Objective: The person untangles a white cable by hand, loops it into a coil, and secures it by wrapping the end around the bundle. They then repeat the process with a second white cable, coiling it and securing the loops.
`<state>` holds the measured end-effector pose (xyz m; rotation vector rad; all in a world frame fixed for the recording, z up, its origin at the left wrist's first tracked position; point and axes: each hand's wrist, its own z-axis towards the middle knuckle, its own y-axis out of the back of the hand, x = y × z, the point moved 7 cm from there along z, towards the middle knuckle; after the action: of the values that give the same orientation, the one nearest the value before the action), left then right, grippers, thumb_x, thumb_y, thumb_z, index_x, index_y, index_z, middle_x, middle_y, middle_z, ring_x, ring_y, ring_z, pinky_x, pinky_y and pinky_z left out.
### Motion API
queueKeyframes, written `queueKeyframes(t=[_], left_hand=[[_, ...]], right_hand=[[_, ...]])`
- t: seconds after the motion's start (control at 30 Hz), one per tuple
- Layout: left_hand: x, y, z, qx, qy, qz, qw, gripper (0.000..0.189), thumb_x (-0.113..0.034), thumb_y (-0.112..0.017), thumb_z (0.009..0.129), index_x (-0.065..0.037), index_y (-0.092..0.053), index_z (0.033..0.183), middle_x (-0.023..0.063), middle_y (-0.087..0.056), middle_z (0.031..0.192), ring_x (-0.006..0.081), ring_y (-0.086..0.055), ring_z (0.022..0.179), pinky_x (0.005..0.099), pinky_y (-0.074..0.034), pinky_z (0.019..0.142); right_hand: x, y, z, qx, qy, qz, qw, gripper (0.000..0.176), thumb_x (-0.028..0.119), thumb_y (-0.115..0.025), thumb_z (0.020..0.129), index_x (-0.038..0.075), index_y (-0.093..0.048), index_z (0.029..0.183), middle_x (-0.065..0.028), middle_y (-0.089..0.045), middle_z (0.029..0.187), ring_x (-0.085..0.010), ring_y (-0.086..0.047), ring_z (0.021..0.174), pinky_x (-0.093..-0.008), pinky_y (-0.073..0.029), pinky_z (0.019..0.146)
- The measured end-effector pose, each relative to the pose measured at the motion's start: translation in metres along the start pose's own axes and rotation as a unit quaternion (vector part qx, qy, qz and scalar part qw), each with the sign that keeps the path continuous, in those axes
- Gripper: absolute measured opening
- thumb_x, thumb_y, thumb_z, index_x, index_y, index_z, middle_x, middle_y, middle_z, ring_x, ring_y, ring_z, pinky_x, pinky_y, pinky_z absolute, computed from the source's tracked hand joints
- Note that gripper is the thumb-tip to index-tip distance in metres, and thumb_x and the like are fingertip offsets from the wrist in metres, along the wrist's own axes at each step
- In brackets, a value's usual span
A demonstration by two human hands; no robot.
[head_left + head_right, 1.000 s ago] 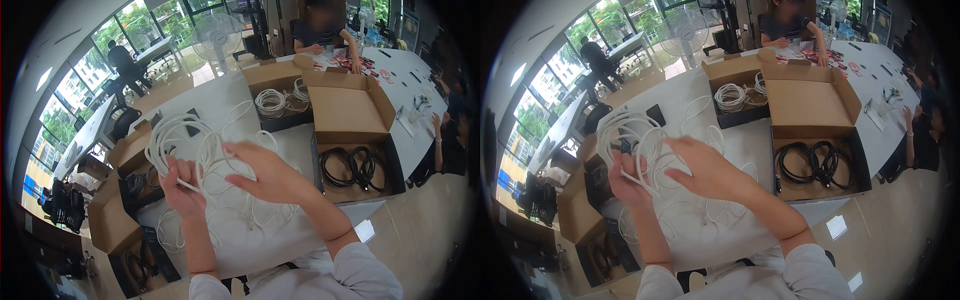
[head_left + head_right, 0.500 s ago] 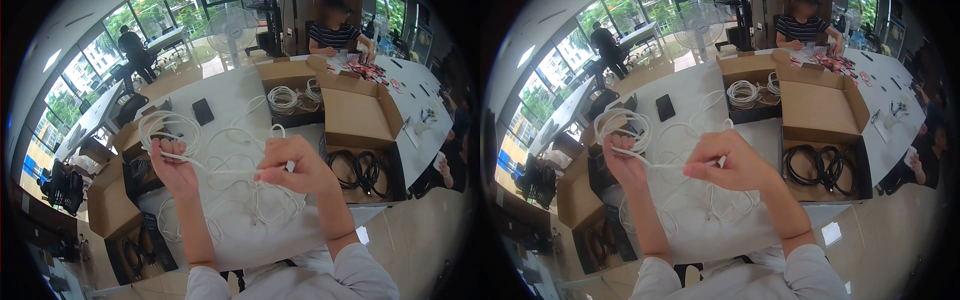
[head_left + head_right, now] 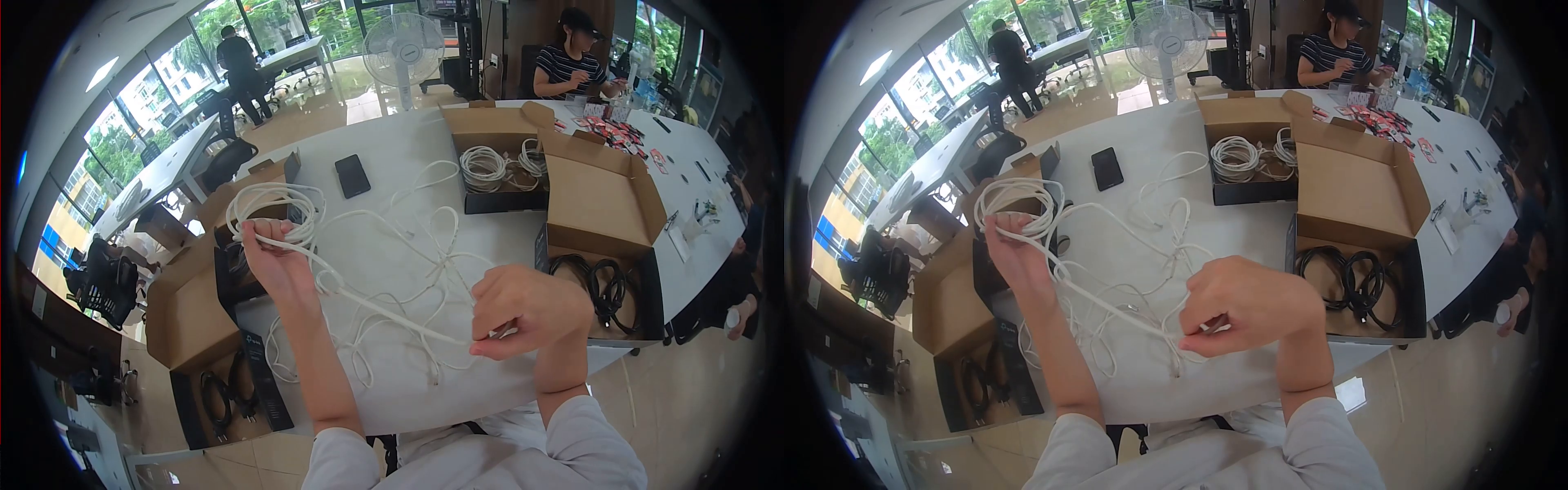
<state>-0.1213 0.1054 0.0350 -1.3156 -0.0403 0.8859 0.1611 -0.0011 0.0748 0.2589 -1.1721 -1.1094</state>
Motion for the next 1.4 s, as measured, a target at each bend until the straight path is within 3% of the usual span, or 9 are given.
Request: queueKeyframes(t=[0.4,0.5,0.67,0.8,0.9,1.0,1.03,1.13,1.4], left_hand=[[0.011,0.024,0.014,-0.070,-0.007,0.050,0.996,0.040,-0.019,-0.047,0.097,-0.012,-0.026,0.064,-0.0014,-0.022,0.059,0.0117,-0.027,0.054,0.0267,-0.033,0.059],[0.007,-0.007,0.006,0.118,0.000,0.087,0.989,0.038,-0.019,-0.048,0.097,-0.011,-0.028,0.065,-0.0022,-0.023,0.060,0.0102,-0.026,0.055,0.0267,-0.029,0.058],[0.015,-0.056,-0.046,0.208,-0.062,0.278,0.936,0.032,-0.023,-0.052,0.095,-0.008,-0.037,0.071,-0.0017,-0.026,0.061,0.0098,-0.027,0.056,0.0270,-0.026,0.056],[0.039,-0.069,-0.078,0.340,0.001,0.325,0.883,0.038,-0.038,-0.050,0.095,-0.007,-0.041,0.077,-0.0014,-0.035,0.062,0.0087,-0.035,0.058,0.0252,-0.028,0.054],[0.056,-0.069,-0.089,0.444,0.109,0.218,0.862,0.025,-0.025,-0.048,0.096,-0.003,-0.052,0.087,0.0046,-0.049,0.073,0.0138,-0.047,0.068,0.0281,-0.037,0.061],[0.051,-0.051,-0.093,0.158,0.014,0.370,0.916,0.041,-0.028,-0.046,0.096,0.004,-0.050,0.121,0.0167,-0.055,0.114,0.0241,-0.055,0.104,0.0357,-0.046,0.086],[0.050,-0.038,-0.077,0.222,-0.001,0.489,0.844,0.058,-0.030,-0.048,0.095,0.004,-0.034,0.139,0.0197,-0.033,0.143,0.0297,-0.038,0.130,0.0419,-0.037,0.103],[0.057,-0.034,-0.074,0.193,0.042,0.339,0.920,0.057,-0.031,-0.047,0.095,0.004,-0.036,0.138,0.0187,-0.037,0.140,0.0287,-0.042,0.126,0.0422,-0.037,0.102],[0.057,-0.025,-0.068,0.115,0.055,0.368,0.921,0.056,-0.032,-0.046,0.096,0.005,-0.036,0.137,0.0185,-0.038,0.138,0.0292,-0.042,0.125,0.0428,-0.035,0.104]], right_hand=[[0.000,0.051,-0.049,-0.138,-0.185,-0.102,0.968,0.016,0.017,-0.075,0.075,0.006,-0.065,0.070,-0.0029,-0.058,0.062,-0.0198,-0.050,0.058,-0.0310,-0.039,0.049],[-0.001,0.063,-0.049,-0.204,-0.137,-0.127,0.961,0.018,0.020,-0.075,0.076,0.005,-0.066,0.072,-0.0035,-0.058,0.066,-0.0211,-0.052,0.063,-0.0322,-0.041,0.054],[0.000,0.061,-0.044,-0.253,-0.049,-0.125,0.958,0.019,0.022,-0.073,0.075,0.006,-0.064,0.074,-0.0043,-0.055,0.071,-0.0252,-0.054,0.070,-0.0354,-0.042,0.062],[0.009,0.063,-0.041,-0.314,0.012,-0.121,0.942,0.019,0.023,-0.072,0.077,0.006,-0.062,0.076,-0.0070,-0.055,0.077,-0.0263,-0.054,0.077,-0.0369,-0.042,0.065],[0.005,0.065,-0.042,-0.361,0.025,-0.084,0.928,0.020,0.022,-0.072,0.078,0.005,-0.062,0.077,-0.0073,-0.055,0.078,-0.0246,-0.056,0.076,-0.0353,-0.044,0.064],[0.006,0.066,-0.042,-0.365,0.026,-0.013,0.930,0.020,0.021,-0.073,0.077,0.004,-0.063,0.076,-0.0072,-0.056,0.076,-0.0227,-0.058,0.073,-0.0334,-0.045,0.061],[0.009,0.065,-0.042,-0.364,0.039,-0.002,0.931,0.020,0.021,-0.073,0.077,0.004,-0.063,0.076,-0.0073,-0.057,0.074,-0.0223,-0.058,0.071,-0.0329,-0.045,0.060],[0.015,0.059,-0.037,-0.348,0.075,0.039,0.934,0.020,0.020,-0.073,0.076,0.003,-0.063,0.075,-0.0078,-0.058,0.070,-0.0219,-0.059,0.068,-0.0321,-0.045,0.059],[0.014,0.039,-0.022,-0.326,0.077,0.031,0.942,0.017,0.016,-0.070,0.074,0.001,-0.065,0.068,-0.0095,-0.065,0.068,-0.0236,-0.065,0.066,-0.0303,-0.051,0.060]])
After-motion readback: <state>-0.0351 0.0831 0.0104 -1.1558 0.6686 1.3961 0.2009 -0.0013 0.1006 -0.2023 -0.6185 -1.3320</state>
